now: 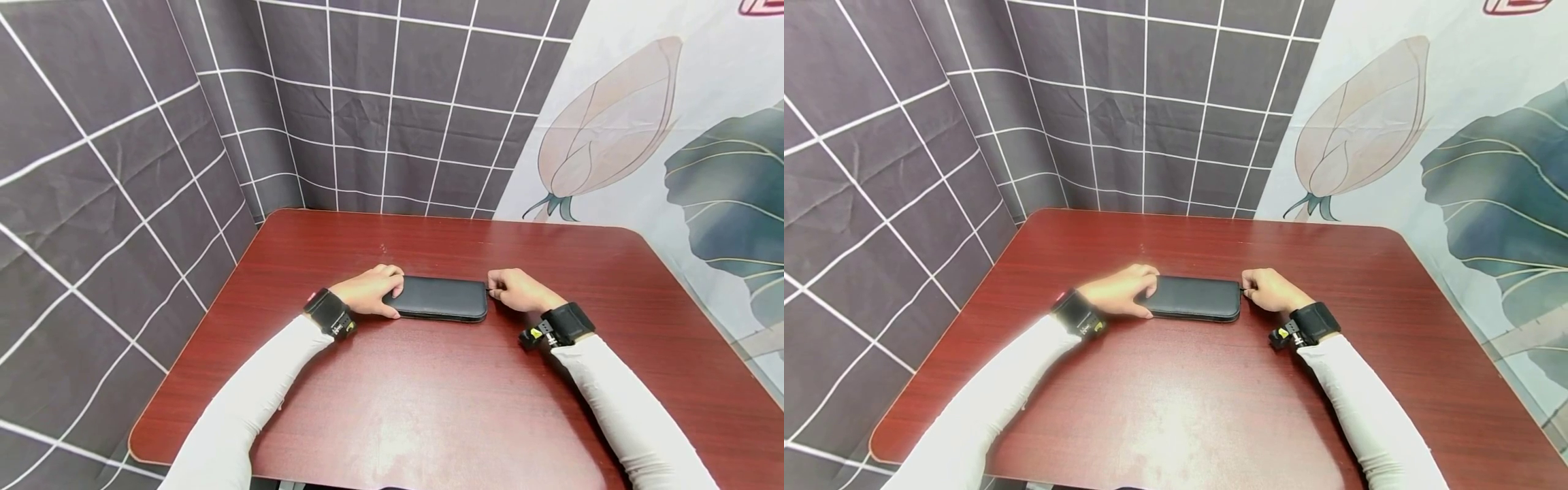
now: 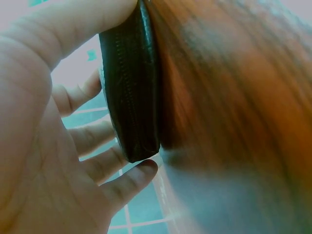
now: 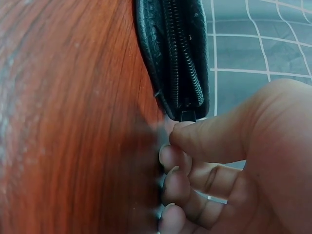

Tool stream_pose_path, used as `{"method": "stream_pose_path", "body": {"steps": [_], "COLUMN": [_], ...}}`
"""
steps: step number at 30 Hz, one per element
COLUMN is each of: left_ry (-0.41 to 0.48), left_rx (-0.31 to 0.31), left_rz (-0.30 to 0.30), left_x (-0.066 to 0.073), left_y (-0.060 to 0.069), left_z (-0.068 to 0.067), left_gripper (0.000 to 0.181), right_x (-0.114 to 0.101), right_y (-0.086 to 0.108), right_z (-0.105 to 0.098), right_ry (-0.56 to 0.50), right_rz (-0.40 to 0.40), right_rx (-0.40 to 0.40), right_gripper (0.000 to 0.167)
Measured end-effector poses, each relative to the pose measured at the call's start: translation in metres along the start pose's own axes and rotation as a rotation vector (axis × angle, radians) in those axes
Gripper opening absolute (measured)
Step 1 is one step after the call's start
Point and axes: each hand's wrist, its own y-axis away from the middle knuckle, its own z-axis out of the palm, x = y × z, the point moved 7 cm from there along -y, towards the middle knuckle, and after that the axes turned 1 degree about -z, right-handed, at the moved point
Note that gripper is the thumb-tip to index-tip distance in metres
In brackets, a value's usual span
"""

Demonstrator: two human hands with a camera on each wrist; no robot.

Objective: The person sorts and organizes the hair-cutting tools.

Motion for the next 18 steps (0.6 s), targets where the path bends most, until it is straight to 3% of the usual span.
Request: {"method": "stream_pose_path", "body": {"steps": [18], "left_ry": [-0.003], "left_rx": [0.000], "left_rz": [-0.002], "left_x": [0.0006], "left_y": [0.0006], "left_z": [0.0001], "left_gripper": [0.045], "right_x": [0.0042], "right_y": [0.0025], "right_z": [-0.0019], "right_ry": [-0.028], "right_rz": [-0.011], "right_rx": [-0.051], "right_gripper": [0.026]}}
